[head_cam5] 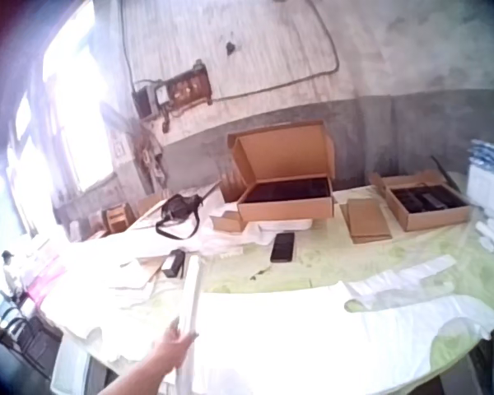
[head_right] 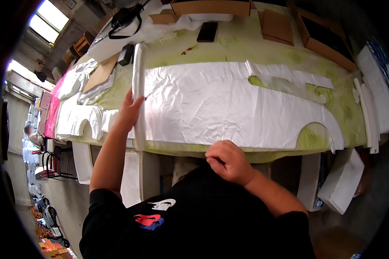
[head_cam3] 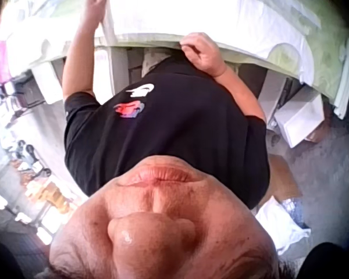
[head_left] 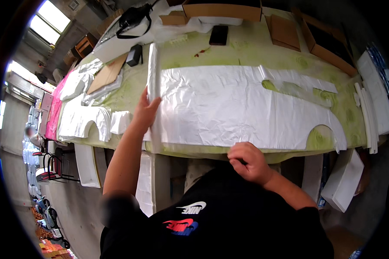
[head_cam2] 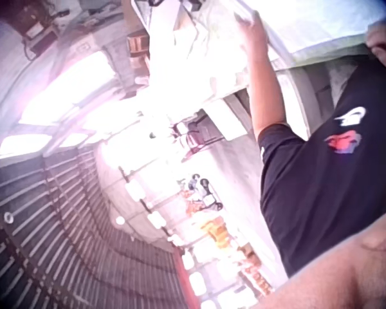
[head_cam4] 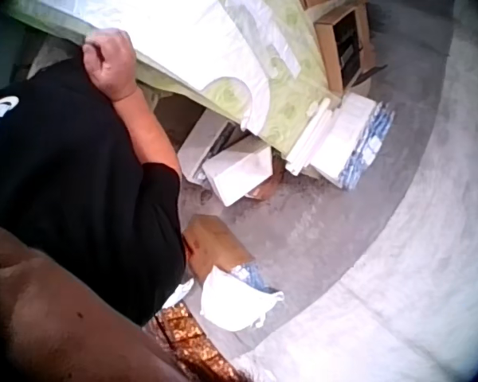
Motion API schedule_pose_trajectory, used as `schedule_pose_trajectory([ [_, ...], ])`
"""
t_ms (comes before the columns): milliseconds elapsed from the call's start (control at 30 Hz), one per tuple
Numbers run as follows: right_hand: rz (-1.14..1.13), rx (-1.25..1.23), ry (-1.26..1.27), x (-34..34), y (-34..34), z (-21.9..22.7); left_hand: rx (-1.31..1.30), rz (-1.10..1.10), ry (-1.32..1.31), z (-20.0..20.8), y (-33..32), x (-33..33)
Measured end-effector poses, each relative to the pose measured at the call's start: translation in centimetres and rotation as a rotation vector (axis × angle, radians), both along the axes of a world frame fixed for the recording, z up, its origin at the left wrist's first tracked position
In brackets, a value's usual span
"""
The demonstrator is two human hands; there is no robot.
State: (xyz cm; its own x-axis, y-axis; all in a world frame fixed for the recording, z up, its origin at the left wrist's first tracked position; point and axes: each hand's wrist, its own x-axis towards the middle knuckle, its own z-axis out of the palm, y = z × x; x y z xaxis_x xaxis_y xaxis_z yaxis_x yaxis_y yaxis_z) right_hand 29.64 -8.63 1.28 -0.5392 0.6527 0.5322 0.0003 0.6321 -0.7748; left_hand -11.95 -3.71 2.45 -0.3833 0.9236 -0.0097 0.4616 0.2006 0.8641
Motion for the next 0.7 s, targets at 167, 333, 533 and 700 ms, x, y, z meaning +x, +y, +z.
schedule_pose_trajectory([
  [167, 0.208, -0.743, 0.03, -2.5, -0.8, 1.8, 0.13, -0.068, -0.825, 2.9, -0.9, 15.4],
  [333, 0.157, -0.808, -0.029, -2.4, -1.1, 2.5, 0.235, -0.089, -0.966, 1.8, -1.8, 21.9],
  [533, 0.046, -0.608, -0.237, -0.5, -1.6, 2.5, 0.132, -0.029, -0.463, -0.7, 2.2, 22.0],
  [700, 0.034, -0.731, -0.291, 2.0, -2.0, 2.1, 0.322, -0.173, -0.155, -4.0, 7.2, 19.5],
])
